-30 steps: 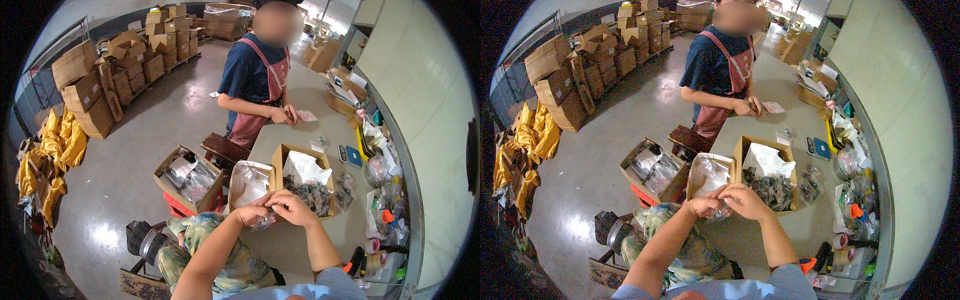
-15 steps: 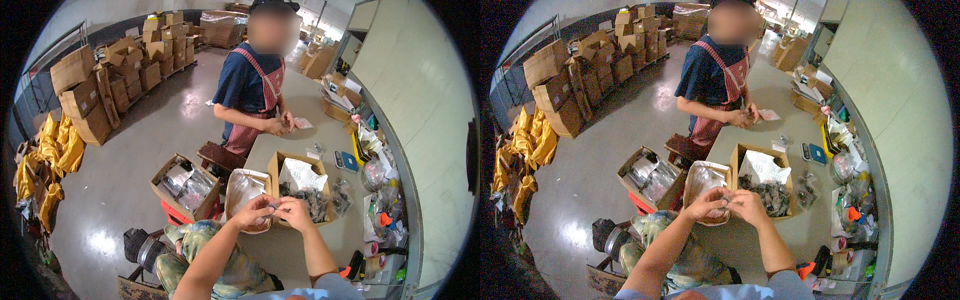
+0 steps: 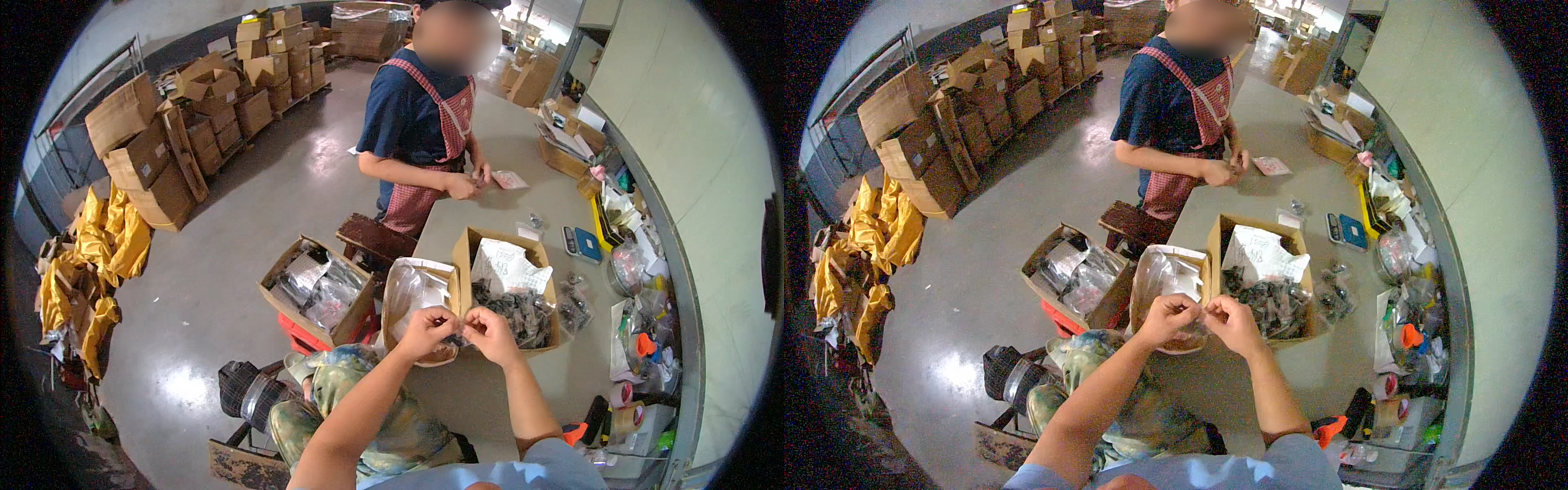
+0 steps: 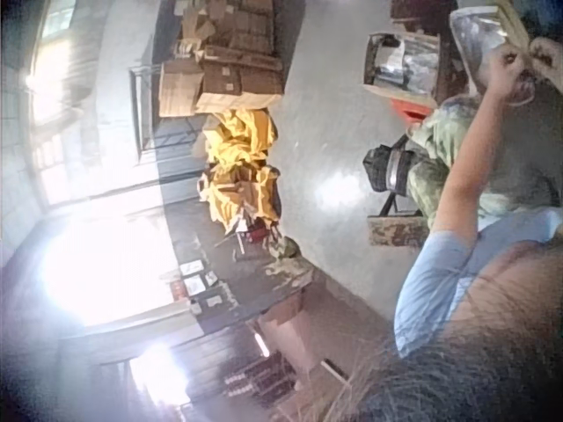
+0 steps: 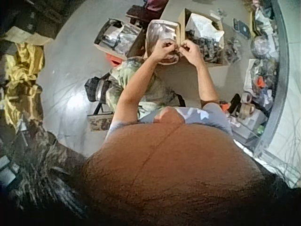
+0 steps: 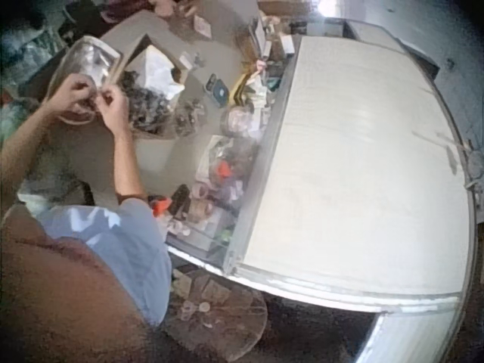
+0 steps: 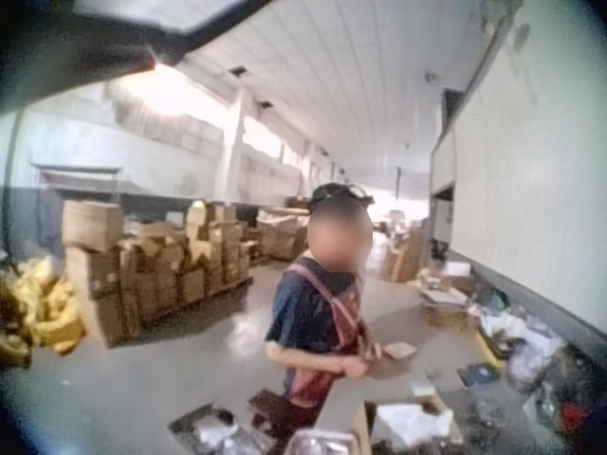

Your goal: The person places metal hardware parts from a box into small plastic bags, seals the bags, and puts them into another container.

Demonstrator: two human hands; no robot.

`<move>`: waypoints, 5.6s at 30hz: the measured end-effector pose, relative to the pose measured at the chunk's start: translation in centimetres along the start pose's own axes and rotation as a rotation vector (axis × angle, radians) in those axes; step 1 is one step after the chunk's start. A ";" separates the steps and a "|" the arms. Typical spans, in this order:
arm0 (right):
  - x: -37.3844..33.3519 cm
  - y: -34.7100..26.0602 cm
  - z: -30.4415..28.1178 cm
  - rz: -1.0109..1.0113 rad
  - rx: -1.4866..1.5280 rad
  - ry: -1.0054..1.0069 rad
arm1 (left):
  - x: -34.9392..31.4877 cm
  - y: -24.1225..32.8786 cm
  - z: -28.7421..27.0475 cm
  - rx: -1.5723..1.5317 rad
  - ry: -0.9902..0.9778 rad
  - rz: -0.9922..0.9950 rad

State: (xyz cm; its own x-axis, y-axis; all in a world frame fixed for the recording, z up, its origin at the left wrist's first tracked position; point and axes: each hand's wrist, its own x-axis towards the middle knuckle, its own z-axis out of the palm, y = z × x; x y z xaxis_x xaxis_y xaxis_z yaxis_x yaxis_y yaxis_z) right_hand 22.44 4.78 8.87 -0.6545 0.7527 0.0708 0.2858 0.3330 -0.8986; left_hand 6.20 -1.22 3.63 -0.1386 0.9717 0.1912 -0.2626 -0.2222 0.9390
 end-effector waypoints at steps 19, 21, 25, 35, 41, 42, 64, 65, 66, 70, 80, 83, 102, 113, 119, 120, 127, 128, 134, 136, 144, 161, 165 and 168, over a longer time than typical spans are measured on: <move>0.5 1.8 -0.8 -0.105 0.112 -0.151 | 0.2 -0.8 -0.2 -0.021 -0.105 -0.024; 0.3 1.5 -1.0 -0.078 0.110 -0.157 | 0.1 -0.8 -0.3 -0.078 -0.042 -0.065; -0.4 1.9 -2.1 -0.010 0.108 -0.106 | 0.4 -0.5 -0.5 -0.108 0.053 -0.031; -1.5 2.9 -5.4 0.067 0.009 0.062 | 1.6 -1.8 -0.9 0.271 0.084 -0.118; -2.3 4.1 -13.6 0.037 0.553 0.662 | 5.0 -2.6 -6.3 1.411 0.133 -0.083; -2.4 4.3 -15.4 0.039 0.544 0.721 | 5.3 -3.3 -6.6 1.573 0.157 0.010; 0.5 1.8 0.5 -0.195 -0.138 0.199 | 3.3 -1.3 -3.8 0.843 0.061 0.092; 0.5 1.5 0.9 -0.189 -0.147 0.186 | 3.1 -1.2 -3.4 0.760 0.048 0.052; 0.5 1.4 1.2 -0.180 -0.146 0.195 | 3.0 -1.1 -3.0 0.761 0.074 0.165; 0.2 0.7 1.5 -0.137 -0.166 0.174 | 2.4 1.8 -2.1 0.875 0.087 -0.061; 0.2 -0.2 1.5 -0.272 -0.182 0.173 | 1.9 -0.2 -2.0 0.726 -0.050 0.013; 0.2 -0.9 1.6 -0.348 -0.295 0.090 | 1.9 0.2 -1.8 0.913 -0.062 -0.006; -0.6 -0.6 -0.6 -0.147 -0.556 -0.300 | 1.4 -0.2 -0.4 1.009 -0.128 0.334; -2.0 8.0 -12.1 0.147 -1.024 0.421 | 1.9 -1.1 0.0 0.862 -0.242 -0.031; -1.5 9.7 -14.1 0.309 -0.857 0.192 | 1.9 -1.2 -0.3 0.792 -0.261 -0.031; -1.4 10.6 -14.5 0.272 -0.761 0.284 | 2.0 -0.9 -0.3 0.763 -0.270 -0.063; 8.4 14.9 -19.8 0.136 -0.027 0.719 | 2.5 -1.3 0.0 0.771 -0.277 -0.100; 10.1 15.3 -20.6 0.208 -0.080 0.684 | 2.5 -1.7 -0.1 0.769 -0.276 -0.103; 15.7 14.2 -17.9 0.541 -1.069 0.380 | 2.7 -1.3 -0.5 0.714 -0.244 -0.156; 15.8 17.8 -17.5 0.646 -1.068 0.482 | 3.2 -1.1 0.0 0.704 -0.262 -0.127; 15.3 14.5 -16.1 0.694 -0.877 0.638 | 2.5 -1.4 -0.6 0.723 -0.207 -0.065; 2.7 0.2 -1.7 0.035 0.085 -0.265 | 1.4 0.7 -0.9 -0.152 -0.424 -0.392; 2.5 -2.4 -1.6 -0.058 -0.025 -0.248 | 0.5 2.1 -0.7 -0.432 -0.313 -0.474; 2.6 -4.1 -1.6 -0.037 0.392 0.020 | 0.4 1.3 -0.7 -0.246 -0.464 -0.354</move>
State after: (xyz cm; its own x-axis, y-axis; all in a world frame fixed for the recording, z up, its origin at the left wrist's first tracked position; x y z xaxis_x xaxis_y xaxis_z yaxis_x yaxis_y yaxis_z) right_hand 20.73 6.26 13.41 -0.6444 0.7565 0.1117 -0.0292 0.1216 -0.9921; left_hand 5.14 -1.16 4.70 0.4110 0.9109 0.0366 -0.4358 0.1611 0.8855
